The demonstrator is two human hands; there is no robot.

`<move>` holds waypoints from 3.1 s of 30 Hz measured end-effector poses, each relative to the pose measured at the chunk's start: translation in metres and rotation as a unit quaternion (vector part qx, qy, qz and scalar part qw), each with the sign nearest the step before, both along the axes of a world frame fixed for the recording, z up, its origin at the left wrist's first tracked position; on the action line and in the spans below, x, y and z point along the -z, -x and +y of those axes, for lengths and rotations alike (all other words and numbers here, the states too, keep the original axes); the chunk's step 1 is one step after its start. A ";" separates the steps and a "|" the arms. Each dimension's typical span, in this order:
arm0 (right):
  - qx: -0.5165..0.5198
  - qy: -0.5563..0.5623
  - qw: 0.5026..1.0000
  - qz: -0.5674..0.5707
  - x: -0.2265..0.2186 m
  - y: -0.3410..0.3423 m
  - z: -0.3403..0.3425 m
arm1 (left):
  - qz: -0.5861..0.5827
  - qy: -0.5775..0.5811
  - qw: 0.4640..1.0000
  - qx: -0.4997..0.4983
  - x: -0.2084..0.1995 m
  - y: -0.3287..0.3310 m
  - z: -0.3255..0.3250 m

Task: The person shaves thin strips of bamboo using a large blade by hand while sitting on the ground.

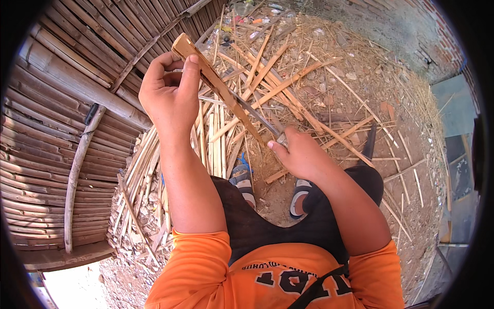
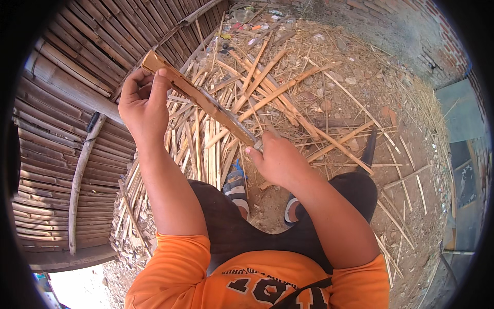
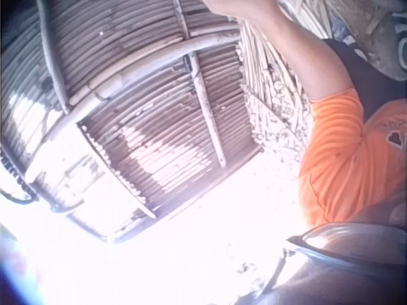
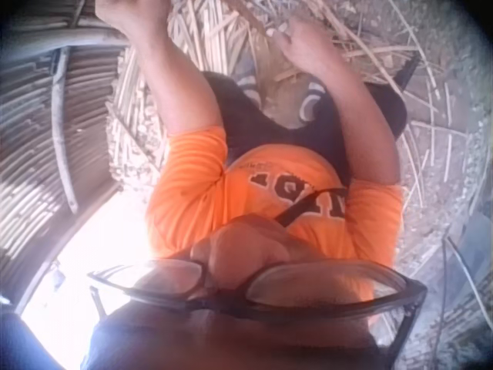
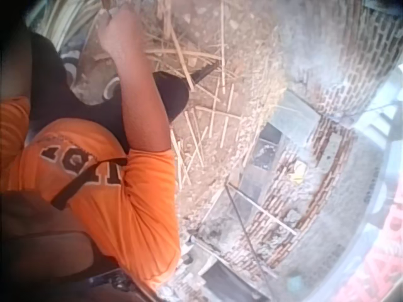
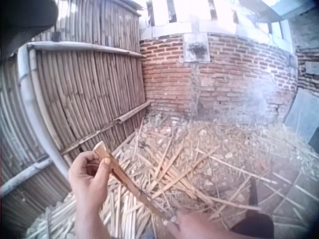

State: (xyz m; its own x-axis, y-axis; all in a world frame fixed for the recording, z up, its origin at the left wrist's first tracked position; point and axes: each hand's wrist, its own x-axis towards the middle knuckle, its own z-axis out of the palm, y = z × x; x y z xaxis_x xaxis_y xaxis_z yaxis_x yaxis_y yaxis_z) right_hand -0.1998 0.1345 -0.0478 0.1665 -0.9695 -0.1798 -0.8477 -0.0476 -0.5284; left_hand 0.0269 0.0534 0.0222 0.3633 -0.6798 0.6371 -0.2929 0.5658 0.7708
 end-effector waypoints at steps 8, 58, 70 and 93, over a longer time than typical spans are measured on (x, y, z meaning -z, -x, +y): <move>0.009 0.039 0.998 -0.056 -0.020 -0.014 0.012 | 0.006 0.023 1.000 0.006 0.006 -0.007 -0.002; -0.007 0.153 0.889 -0.431 -0.034 -0.039 -0.086 | 0.046 -0.022 0.981 0.187 0.003 0.000 0.005; 0.018 0.220 0.866 -0.448 -0.026 -0.046 -0.080 | 0.011 0.033 0.994 0.108 0.011 0.008 -0.002; 0.019 0.249 0.880 -0.405 -0.027 -0.045 -0.082 | -0.095 -0.092 0.973 0.189 0.008 0.015 0.004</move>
State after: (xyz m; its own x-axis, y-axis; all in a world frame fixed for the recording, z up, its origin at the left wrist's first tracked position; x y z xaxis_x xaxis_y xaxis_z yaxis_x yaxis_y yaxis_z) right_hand -0.1549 0.0527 -0.0204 0.0101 -0.9024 0.4307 -0.2093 -0.4231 -0.8816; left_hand 0.0121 0.0570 0.0147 -0.0476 -0.8506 0.5237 -0.2370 0.5189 0.8213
